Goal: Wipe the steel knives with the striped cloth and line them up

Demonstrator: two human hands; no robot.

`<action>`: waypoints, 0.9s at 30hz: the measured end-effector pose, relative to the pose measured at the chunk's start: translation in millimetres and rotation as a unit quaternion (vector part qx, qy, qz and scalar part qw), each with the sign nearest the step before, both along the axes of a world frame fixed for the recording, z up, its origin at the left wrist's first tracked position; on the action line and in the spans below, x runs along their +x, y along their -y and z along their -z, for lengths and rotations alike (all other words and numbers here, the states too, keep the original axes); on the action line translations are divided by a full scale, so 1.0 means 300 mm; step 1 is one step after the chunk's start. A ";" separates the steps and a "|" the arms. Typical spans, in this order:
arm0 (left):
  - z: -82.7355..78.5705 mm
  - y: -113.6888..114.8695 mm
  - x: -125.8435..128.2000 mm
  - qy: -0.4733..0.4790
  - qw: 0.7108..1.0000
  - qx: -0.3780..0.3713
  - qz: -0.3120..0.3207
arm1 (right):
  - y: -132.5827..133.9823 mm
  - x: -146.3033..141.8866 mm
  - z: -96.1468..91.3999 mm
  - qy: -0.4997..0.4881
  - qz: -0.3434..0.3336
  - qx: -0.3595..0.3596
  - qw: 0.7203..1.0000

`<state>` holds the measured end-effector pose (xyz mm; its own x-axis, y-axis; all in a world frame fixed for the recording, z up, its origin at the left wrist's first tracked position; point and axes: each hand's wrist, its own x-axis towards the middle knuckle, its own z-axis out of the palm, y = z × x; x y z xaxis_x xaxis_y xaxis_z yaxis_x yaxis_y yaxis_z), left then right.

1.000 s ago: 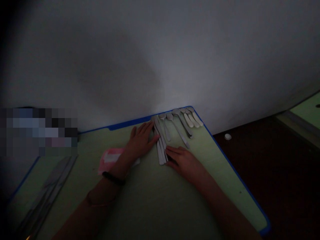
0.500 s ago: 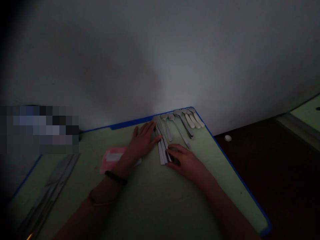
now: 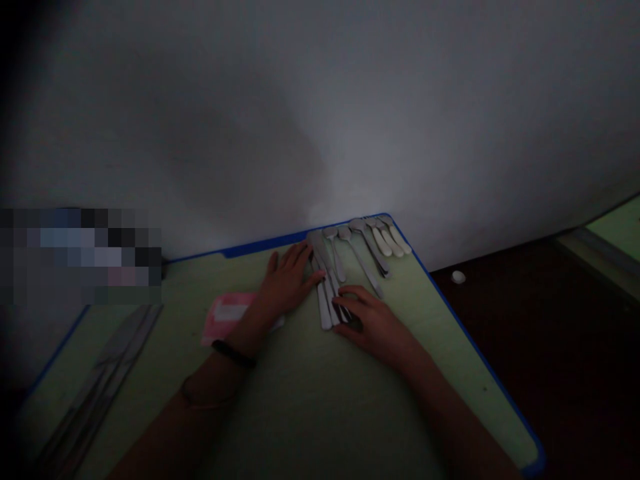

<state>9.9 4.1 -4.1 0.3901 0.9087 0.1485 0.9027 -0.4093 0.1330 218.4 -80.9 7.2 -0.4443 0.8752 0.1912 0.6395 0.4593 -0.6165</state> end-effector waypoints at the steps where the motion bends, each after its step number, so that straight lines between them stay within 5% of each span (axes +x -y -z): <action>1: 0.000 0.000 0.001 0.000 1.000 0.001 -0.001 | 0.000 -0.001 0.000 0.000 0.002 0.000 1.000; 6: -0.024 0.012 -0.002 0.012 1.000 0.014 -0.003 | 0.004 -0.021 -0.005 -0.007 0.025 0.028 0.999; 12: -0.136 0.095 -0.104 0.014 0.999 0.048 0.010 | 0.004 -0.103 -0.038 0.013 0.039 0.076 0.996; 16: -0.174 0.180 -0.312 -0.021 1.000 0.000 -0.012 | -0.003 -0.215 -0.088 0.043 0.001 0.101 0.994; 20: -0.178 0.253 -0.595 -0.045 0.987 -0.094 -0.126 | -0.021 -0.377 -0.123 0.062 -0.079 0.103 0.990; 24: -0.204 0.285 -0.810 -0.064 0.952 -0.194 -0.229 | -0.025 -0.548 -0.075 0.102 -0.108 0.087 0.985; 27: -0.225 0.291 -0.871 -0.042 0.930 -0.244 -0.271 | -0.008 -0.628 -0.011 0.115 -0.067 0.124 0.983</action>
